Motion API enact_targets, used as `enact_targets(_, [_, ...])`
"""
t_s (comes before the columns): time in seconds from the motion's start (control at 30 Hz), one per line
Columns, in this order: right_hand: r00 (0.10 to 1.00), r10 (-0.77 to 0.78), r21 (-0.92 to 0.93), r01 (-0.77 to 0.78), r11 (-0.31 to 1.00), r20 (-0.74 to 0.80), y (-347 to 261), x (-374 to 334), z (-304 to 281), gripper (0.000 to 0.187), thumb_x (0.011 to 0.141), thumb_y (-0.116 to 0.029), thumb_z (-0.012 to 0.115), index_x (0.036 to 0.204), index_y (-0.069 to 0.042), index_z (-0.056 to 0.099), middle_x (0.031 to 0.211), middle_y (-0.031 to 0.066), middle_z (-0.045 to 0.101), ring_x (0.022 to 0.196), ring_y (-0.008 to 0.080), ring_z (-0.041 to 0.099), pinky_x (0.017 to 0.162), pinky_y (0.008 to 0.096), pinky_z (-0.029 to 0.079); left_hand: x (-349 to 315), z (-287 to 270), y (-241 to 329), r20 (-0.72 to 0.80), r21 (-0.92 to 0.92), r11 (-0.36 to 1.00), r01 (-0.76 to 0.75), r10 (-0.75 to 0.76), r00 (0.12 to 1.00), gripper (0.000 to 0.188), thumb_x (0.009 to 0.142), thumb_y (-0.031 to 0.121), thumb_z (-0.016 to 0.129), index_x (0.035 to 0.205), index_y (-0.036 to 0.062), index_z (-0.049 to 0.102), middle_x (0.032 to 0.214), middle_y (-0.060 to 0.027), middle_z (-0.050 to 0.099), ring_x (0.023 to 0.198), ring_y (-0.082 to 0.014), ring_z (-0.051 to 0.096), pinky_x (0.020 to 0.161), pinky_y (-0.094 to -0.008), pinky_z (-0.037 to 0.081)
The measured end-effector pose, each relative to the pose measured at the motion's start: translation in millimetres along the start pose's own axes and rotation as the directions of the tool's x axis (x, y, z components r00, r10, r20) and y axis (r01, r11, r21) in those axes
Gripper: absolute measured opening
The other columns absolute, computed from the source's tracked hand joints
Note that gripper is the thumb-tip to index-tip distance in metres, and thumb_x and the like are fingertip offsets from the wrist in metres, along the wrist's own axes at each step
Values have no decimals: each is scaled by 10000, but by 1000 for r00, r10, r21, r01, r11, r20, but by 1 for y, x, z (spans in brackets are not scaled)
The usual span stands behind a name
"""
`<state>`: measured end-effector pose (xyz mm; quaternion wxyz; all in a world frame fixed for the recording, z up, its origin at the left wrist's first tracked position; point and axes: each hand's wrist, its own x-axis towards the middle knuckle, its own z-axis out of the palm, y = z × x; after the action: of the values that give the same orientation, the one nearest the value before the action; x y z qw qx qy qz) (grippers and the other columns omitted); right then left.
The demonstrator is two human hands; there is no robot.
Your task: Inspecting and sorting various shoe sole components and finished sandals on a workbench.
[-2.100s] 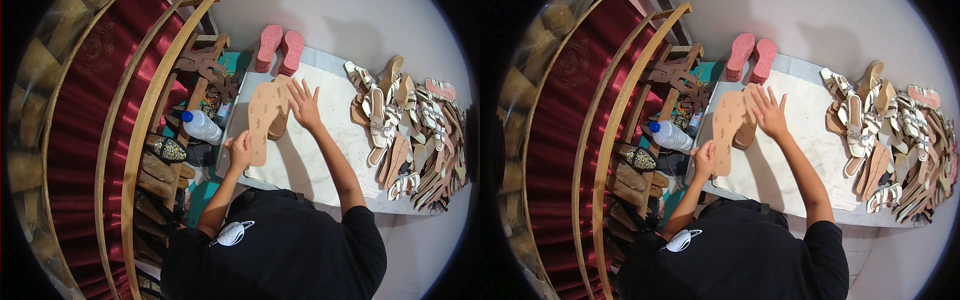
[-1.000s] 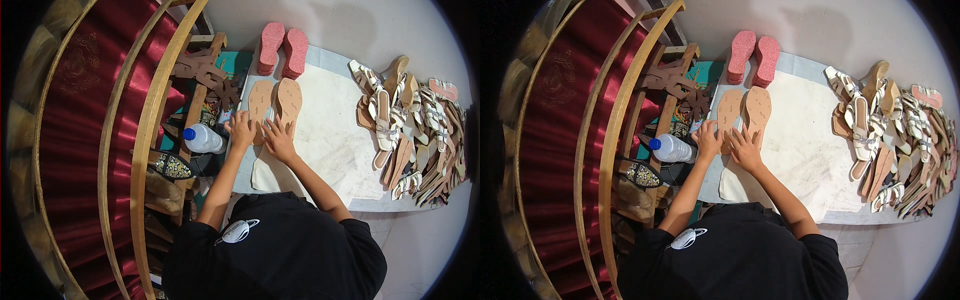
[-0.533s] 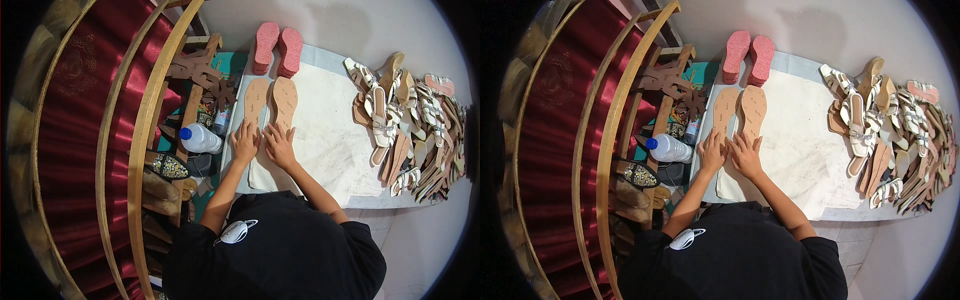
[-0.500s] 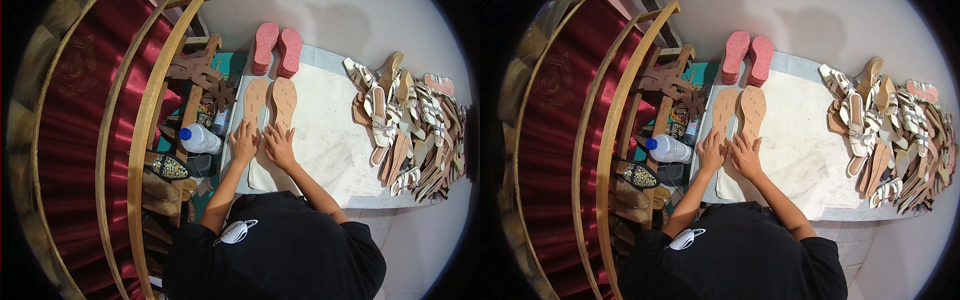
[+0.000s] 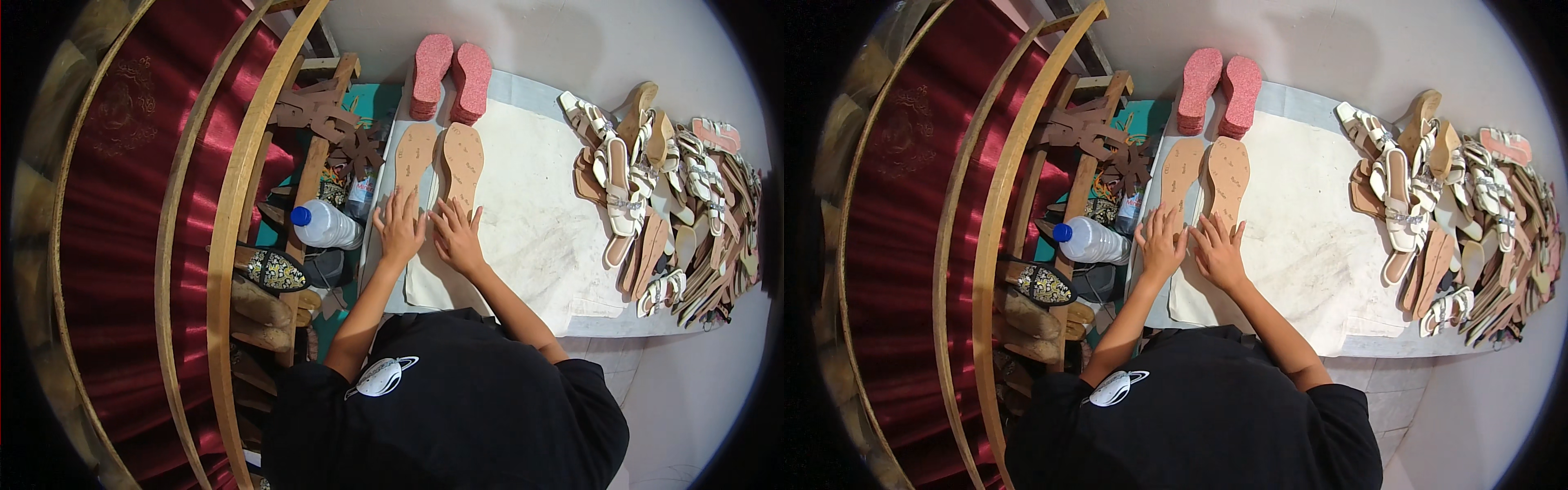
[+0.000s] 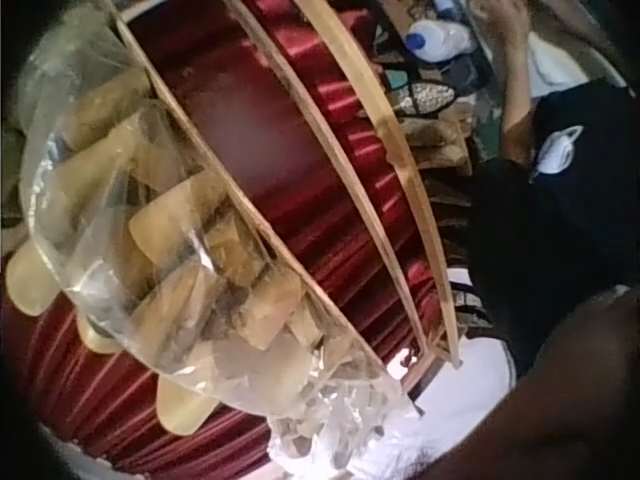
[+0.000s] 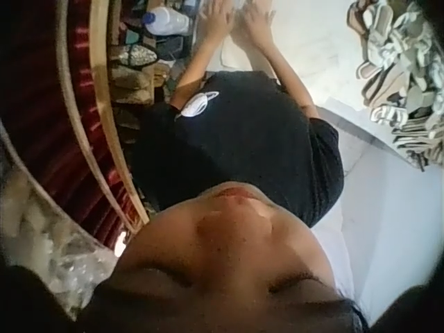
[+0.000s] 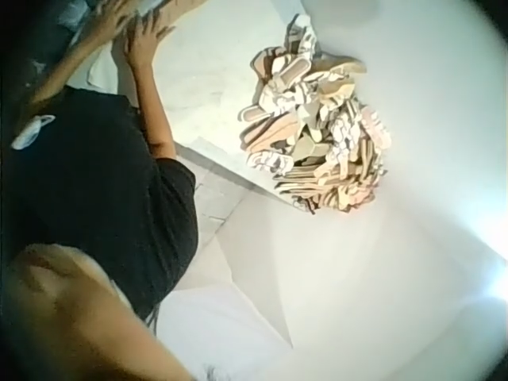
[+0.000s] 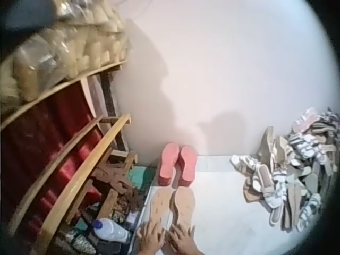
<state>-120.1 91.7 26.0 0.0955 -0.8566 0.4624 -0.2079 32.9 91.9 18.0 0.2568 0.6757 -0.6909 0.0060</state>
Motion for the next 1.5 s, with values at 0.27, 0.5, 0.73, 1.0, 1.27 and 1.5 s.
enact_targets(0.27, [993, 107, 37, -105, 994, -56, 8, -30, -32, 468, 792, -172, 560, 1246, -149, 448, 1363, 101, 329, 1306, 336, 216, 957, 685, 41, -16, -20, 48, 1, -133, 986, -99, 100, 995, 355, 813, 248, 529, 1145, 122, 526, 1298, -82, 417, 1208, -244, 363, 971, -483, 171])
enact_targets(0.5, [960, 186, 63, -177, 982, -207, 43, -96, -65, 446, 765, -86, 588, 1194, -148, 482, 1341, 104, 356, 1291, 361, 246, 992, 631, 111, -32, 0, 123, 51, -294, 922, -250, 276, 960, 343, 786, 209, 570, 1119, 129, 545, 1267, -73, 448, 1199, -233, 377, 970, -462, 172])
enact_targets(0.73, [871, 391, 69, -389, 919, -297, 89, -171, -107, 426, 762, -110, 578, 1182, -124, 504, 1317, 122, 377, 1262, 367, 286, 979, 567, 231, -39, 32, 215, 87, -380, 826, -416, 480, 873, 343, 789, 226, 571, 1119, 136, 546, 1259, -61, 459, 1187, -236, 390, 961, -484, 189])
enact_targets(1.0, [738, 516, -14, -578, 816, -435, 158, -263, -164, 381, 791, -134, 552, 1170, -121, 513, 1291, 121, 407, 1247, 354, 312, 980, 549, 241, -59, 74, 339, 75, -495, 676, -546, 659, 748, 356, 781, 236, 559, 1122, 135, 540, 1253, -60, 457, 1189, -241, 379, 955, -490, 195])
enact_targets(1.27, [605, 561, -58, -707, 704, -566, 235, -333, -201, 381, 790, -145, 550, 1156, -50, 504, 1232, 162, 440, 1152, 328, 411, 930, 430, 322, -79, 113, 434, 65, -490, 596, -636, 753, 655, 594, 778, 246, 551, 1320, 112, 348, 1250, -45, 468, 1198, -253, 361, 944, -511, 198])
enact_targets(1.5, [585, 547, -189, -767, 613, -599, 289, -346, -207, 474, 782, -262, 587, 1188, -49, 471, 1205, 207, 459, 1071, 333, 470, 844, 416, 381, -80, 139, 482, 121, -459, 575, -677, 796, 593, 763, 670, 120, 535, 1376, 104, 245, 1229, -51, 494, 1199, -271, 365, 951, -576, 184])
